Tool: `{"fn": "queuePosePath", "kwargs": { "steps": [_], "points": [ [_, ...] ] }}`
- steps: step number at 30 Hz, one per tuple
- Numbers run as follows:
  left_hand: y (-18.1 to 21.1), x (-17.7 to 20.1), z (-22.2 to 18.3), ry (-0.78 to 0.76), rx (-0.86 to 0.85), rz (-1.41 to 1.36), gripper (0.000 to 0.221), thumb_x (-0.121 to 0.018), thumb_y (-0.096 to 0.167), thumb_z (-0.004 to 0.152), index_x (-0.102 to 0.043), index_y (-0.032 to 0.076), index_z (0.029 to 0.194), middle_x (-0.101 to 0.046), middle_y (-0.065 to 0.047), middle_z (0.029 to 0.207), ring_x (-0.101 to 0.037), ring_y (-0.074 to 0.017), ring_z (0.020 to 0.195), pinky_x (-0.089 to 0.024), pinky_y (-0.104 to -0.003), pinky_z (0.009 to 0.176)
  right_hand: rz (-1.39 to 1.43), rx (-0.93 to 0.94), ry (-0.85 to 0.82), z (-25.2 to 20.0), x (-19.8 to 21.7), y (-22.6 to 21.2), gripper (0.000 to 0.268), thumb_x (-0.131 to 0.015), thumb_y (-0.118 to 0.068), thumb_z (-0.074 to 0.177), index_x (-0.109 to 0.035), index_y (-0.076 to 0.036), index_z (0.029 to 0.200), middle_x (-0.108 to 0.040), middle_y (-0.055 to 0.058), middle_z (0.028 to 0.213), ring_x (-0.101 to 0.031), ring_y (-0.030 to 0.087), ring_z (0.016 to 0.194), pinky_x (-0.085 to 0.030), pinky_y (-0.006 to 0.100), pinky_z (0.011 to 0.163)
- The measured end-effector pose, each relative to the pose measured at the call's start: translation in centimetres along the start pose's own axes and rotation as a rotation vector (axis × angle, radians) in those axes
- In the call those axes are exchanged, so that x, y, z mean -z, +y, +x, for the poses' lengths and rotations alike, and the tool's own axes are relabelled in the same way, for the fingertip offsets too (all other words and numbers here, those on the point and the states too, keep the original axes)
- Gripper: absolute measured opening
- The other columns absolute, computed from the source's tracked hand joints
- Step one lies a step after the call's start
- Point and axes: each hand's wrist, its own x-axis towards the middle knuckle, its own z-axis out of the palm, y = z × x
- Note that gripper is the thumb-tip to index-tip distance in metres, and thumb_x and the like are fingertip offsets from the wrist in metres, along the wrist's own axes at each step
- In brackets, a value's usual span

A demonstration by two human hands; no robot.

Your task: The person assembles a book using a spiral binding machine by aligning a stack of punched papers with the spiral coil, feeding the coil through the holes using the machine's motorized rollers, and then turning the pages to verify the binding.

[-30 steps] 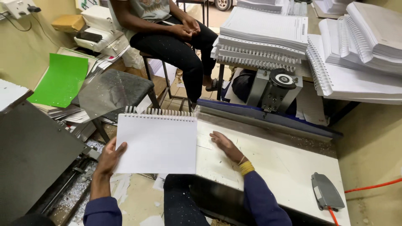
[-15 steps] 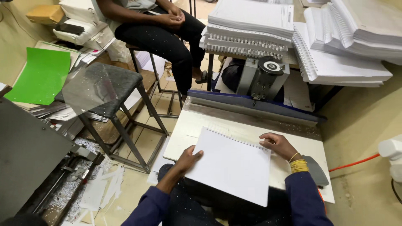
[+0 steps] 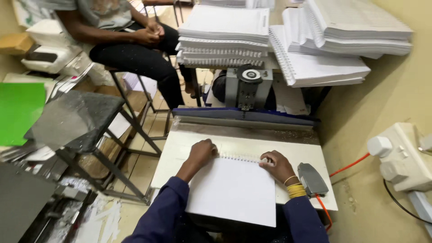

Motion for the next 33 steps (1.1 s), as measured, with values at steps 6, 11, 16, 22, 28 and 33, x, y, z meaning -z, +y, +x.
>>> {"fn": "queuePosePath", "kwargs": {
  "steps": [6,11,16,22,28,33],
  "points": [
    [-3.0,-0.7,-1.5,-0.01,0.054,-0.315,0.023,-0.079,0.014,0.093,-0.086,0.017,0.115,-0.074,-0.016,0.126,-0.07,-0.0431,0.12,-0.057,-0.053,0.103,-0.088,-0.027,-0.014,-0.4,-0.7,0.6,0.027,-0.072,-0.057,0.098,-0.083,-0.042,0.117,-0.068,-0.004,0.116,-0.067,0.019,0.118,-0.055,0.035,0.108],
    [-4.0,-1.4,-1.2,0.074,0.075,-0.432,0.017,-0.075,0.012,0.098,-0.084,0.014,0.113,-0.077,-0.012,0.116,-0.074,-0.0358,0.115,-0.06,-0.049,0.101,-0.367,-0.031,-0.058,0.2,-0.5,-1.3,0.043,-0.059,-0.059,0.104,-0.071,-0.037,0.138,-0.072,0.001,0.12,-0.068,0.025,0.122,-0.057,0.043,0.109],
    [-4.4,-0.5,-1.2,0.015,-0.044,-0.313,0.026,-0.073,0.01,0.098,-0.08,0.009,0.124,-0.073,-0.018,0.126,-0.068,-0.0394,0.127,-0.057,-0.053,0.109,-0.53,-0.042,-0.129,1.5,-0.7,-1.2,0.045,-0.054,-0.054,0.108,-0.064,-0.039,0.149,-0.066,-0.004,0.127,-0.061,0.021,0.129,-0.055,0.039,0.11],
    [-5.0,-1.2,-1.7,-0.007,-0.067,-0.295,0.039,-0.07,0.007,0.1,-0.073,0.008,0.139,-0.08,-0.018,0.118,-0.078,-0.0365,0.109,-0.063,-0.05,0.092,-0.667,-0.011,-0.202,2.8,-1.0,-1.3,0.037,-0.051,-0.044,0.109,-0.073,-0.033,0.137,-0.063,-0.002,0.127,-0.053,0.024,0.136,-0.053,0.04,0.109],
    [-5.0,-0.5,0.2,0.133,-0.05,-0.124,0.026,-0.083,0.025,0.091,-0.085,0.021,0.117,-0.069,-0.006,0.115,-0.061,-0.0302,0.115,-0.055,-0.044,0.096,-0.782,-0.081,0.021,3.5,-1.7,-1.8,0.029,-0.065,-0.049,0.101,-0.08,-0.042,0.124,-0.06,-0.005,0.118,-0.055,0.024,0.124,-0.052,0.04,0.104],
    [-2.5,0.2,4.5,0.156,0.092,-0.017,0.028,-0.085,0.028,0.088,-0.085,0.025,0.115,-0.068,-0.007,0.107,-0.069,-0.0318,0.106,-0.06,-0.047,0.092,-0.622,-0.219,0.171,5.8,-1.9,-3.6,0.026,-0.069,-0.041,0.102,-0.084,-0.03,0.121,-0.073,0.008,0.107,-0.072,0.032,0.112,-0.06,0.047,0.098]
  ]
}}
